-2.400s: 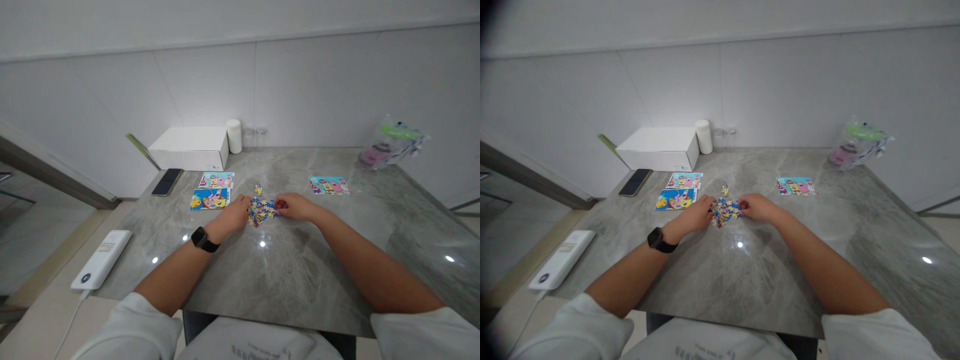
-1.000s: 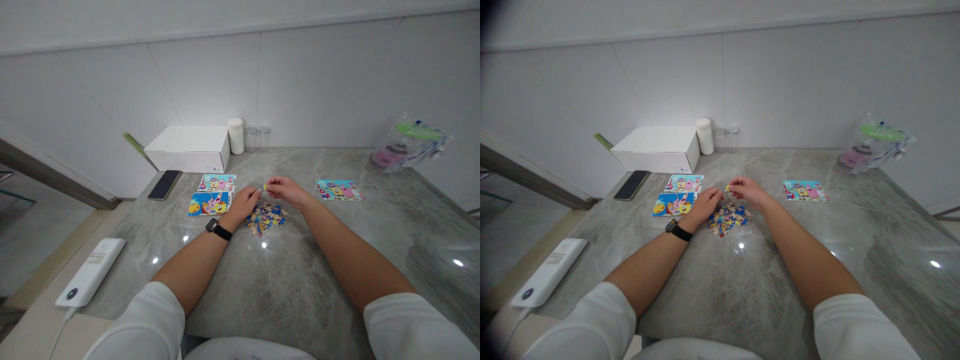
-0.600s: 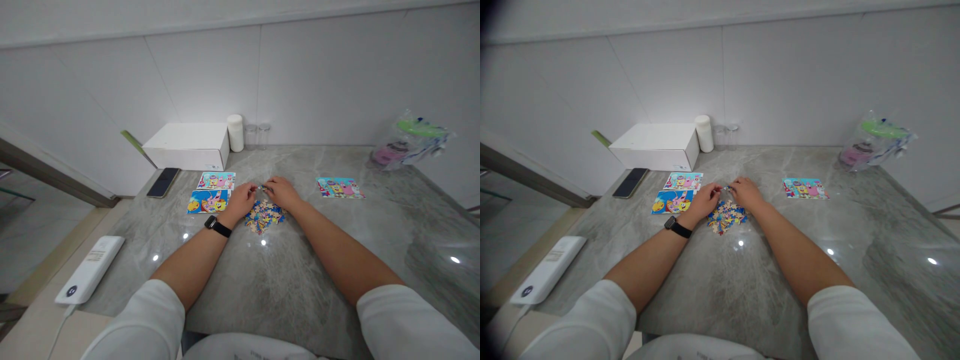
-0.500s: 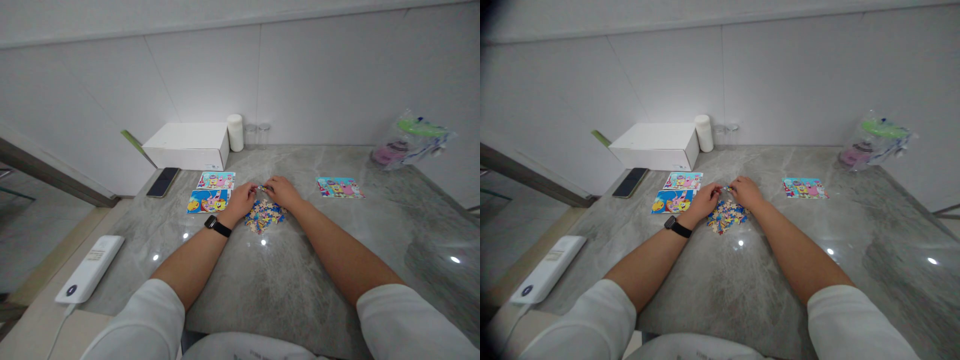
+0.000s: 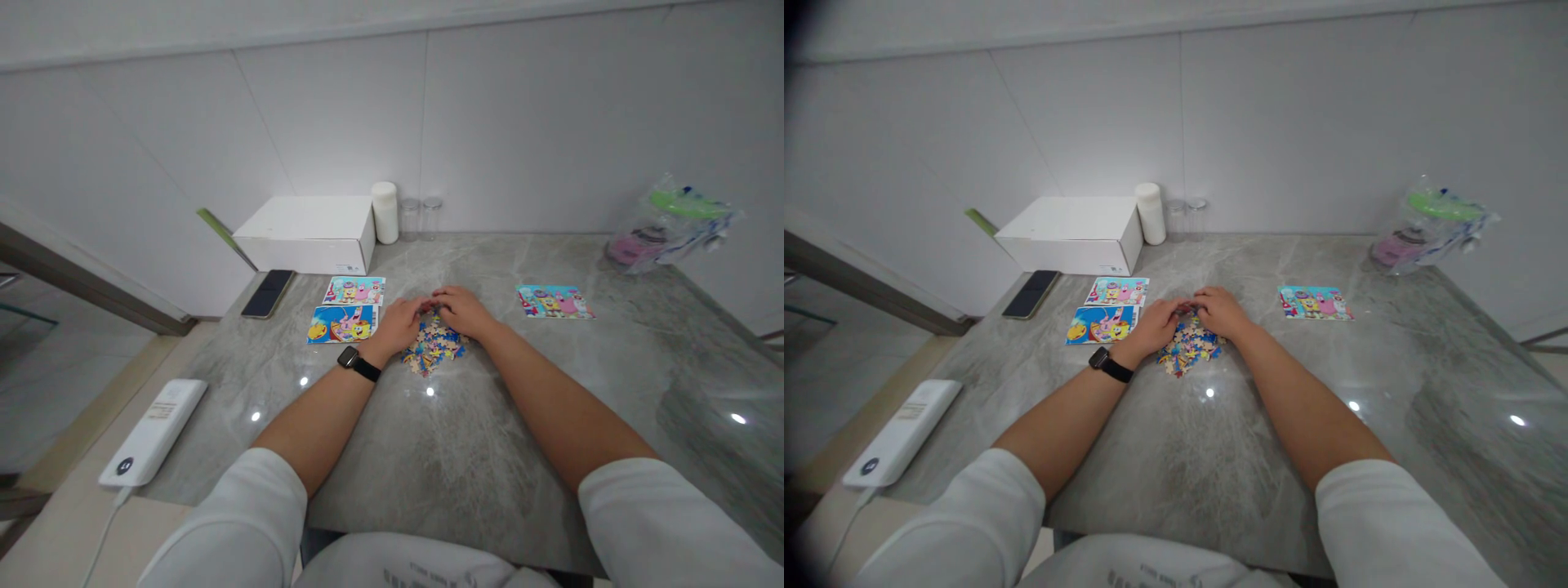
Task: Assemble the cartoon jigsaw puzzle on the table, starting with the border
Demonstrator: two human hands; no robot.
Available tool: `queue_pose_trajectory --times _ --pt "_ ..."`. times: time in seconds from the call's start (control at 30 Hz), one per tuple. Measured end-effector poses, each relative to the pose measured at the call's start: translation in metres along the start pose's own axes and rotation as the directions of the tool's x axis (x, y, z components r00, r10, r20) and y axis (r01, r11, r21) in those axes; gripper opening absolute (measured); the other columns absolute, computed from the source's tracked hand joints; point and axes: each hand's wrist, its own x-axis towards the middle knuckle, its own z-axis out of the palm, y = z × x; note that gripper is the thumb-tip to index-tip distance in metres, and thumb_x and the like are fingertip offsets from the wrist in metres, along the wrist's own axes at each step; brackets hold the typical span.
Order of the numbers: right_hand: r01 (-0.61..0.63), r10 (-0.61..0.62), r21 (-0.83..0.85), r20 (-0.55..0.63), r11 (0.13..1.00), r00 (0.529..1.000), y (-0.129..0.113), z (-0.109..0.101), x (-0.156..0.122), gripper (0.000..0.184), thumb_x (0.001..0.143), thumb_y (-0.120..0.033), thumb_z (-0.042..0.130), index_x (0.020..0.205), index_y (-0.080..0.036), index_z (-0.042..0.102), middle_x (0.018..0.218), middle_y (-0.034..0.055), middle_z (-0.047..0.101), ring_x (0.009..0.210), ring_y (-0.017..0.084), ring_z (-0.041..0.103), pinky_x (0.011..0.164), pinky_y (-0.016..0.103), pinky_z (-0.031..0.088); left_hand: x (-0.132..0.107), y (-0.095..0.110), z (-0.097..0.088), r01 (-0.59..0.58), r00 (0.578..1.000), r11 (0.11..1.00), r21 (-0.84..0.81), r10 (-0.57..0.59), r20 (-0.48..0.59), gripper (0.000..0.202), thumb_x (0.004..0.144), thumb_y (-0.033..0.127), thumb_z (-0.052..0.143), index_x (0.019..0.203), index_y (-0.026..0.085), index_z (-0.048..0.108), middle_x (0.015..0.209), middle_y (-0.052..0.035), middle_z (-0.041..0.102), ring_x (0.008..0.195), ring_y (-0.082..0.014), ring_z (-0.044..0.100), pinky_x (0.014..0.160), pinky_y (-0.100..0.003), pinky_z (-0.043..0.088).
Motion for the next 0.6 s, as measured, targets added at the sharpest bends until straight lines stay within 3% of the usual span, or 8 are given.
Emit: queue_pose_trajectory --times 0.17,0.23,0.3,0.37,0.43,0.53,0.6 --pt "0.029 -0.034 0.114 0.043 0.993 0.998 -0.007 -0.011 -0.009 0.035 0.085 -0.007 0.054 0.096 -0.021 0.083 0.127 0.0091 0.075 0.121 0.023 0.066 0.114 0.039 0.045 -0.004 0.011 -0.006 -0.009 0.999 0.990 -0.138 0.014 0.034 0.045 0.099 0.011 0.045 0.138 0.023 0.064 0.113 -0.0034 0.080 0.110 -0.0217 0.071 0.108 -0.039 0.050" --pt "0.043 -0.057 0.157 0.088 0.987 0.994 -0.010 -0.018 -0.015 0.034 0.084 -0.007 0.053 0.090 -0.022 0.082 0.124 0.0076 0.076 0.119 0.022 0.067 0.112 0.038 0.047 -0.005 0.019 -0.013 -0.006 1.000 0.992 -0.129 0.006 0.001 0.043 0.100 0.013 0.045 0.136 0.021 0.065 0.113 -0.0046 0.079 0.111 -0.0220 0.071 0.108 -0.040 0.051" --pt "0.058 -0.079 0.189 0.109 0.980 0.991 -0.010 -0.023 -0.027 0.035 0.086 -0.008 0.051 0.100 -0.022 0.081 0.123 0.0083 0.076 0.120 0.022 0.068 0.111 0.038 0.048 -0.008 0.027 -0.022 -0.021 0.999 0.995 -0.097 0.018 -0.033 0.040 0.100 0.015 0.047 0.136 0.020 0.064 0.122 -0.0077 0.076 0.119 -0.0232 0.068 0.112 -0.041 0.049" --pt "0.065 -0.080 0.191 0.076 0.979 0.994 -0.009 -0.023 -0.046 0.038 0.094 -0.017 0.052 0.123 -0.020 0.076 0.131 0.0118 0.073 0.127 0.025 0.064 0.115 0.043 0.047 -0.017 0.033 -0.030 -0.061 0.998 0.995 -0.074 0.061 -0.013 0.042 0.101 0.025 0.055 0.142 0.020 0.060 0.137 -0.0115 0.070 0.132 -0.0254 0.062 0.118 -0.044 0.045" --pt "0.066 -0.070 0.164 0.017 0.984 0.997 -0.007 -0.018 -0.068 0.051 0.100 -0.037 0.057 0.147 -0.018 0.061 0.153 0.0164 0.060 0.143 0.029 0.053 0.122 0.050 0.040 -0.031 0.035 -0.033 -0.116 0.991 0.991 -0.063 0.120 0.058 0.067 0.095 0.043 0.071 0.154 0.021 0.049 0.155 -0.0155 0.056 0.147 -0.0301 0.050 0.125 -0.049 0.038" --pt "0.116 -0.120 0.120 0.026 0.986 0.992 -0.008 -0.005 -0.096 0.094 0.086 -0.062 0.075 0.161 -0.015 0.045 0.166 0.0226 0.044 0.153 0.038 0.042 0.127 0.059 0.033 -0.055 0.030 -0.028 -0.151 0.966 0.987 -0.053 0.159 0.205 0.127 0.065 0.066 0.092 0.166 0.021 0.031 0.170 -0.0210 0.035 0.159 -0.0409 0.032 0.131 -0.057 0.027" --pt "0.134 -0.135 0.095 0.006 0.986 0.991 -0.011 0.003 -0.102 0.093 0.086 -0.063 0.075 0.161 -0.017 0.045 0.166 0.0217 0.045 0.154 0.040 0.040 0.128 0.062 0.032 -0.065 0.026 -0.019 -0.137 0.964 0.989 -0.049 0.145 0.222 0.132 0.064 0.069 0.091 0.167 0.018 0.027 0.171 -0.0244 0.033 0.160 -0.0444 0.029 0.131 -0.062 0.023"
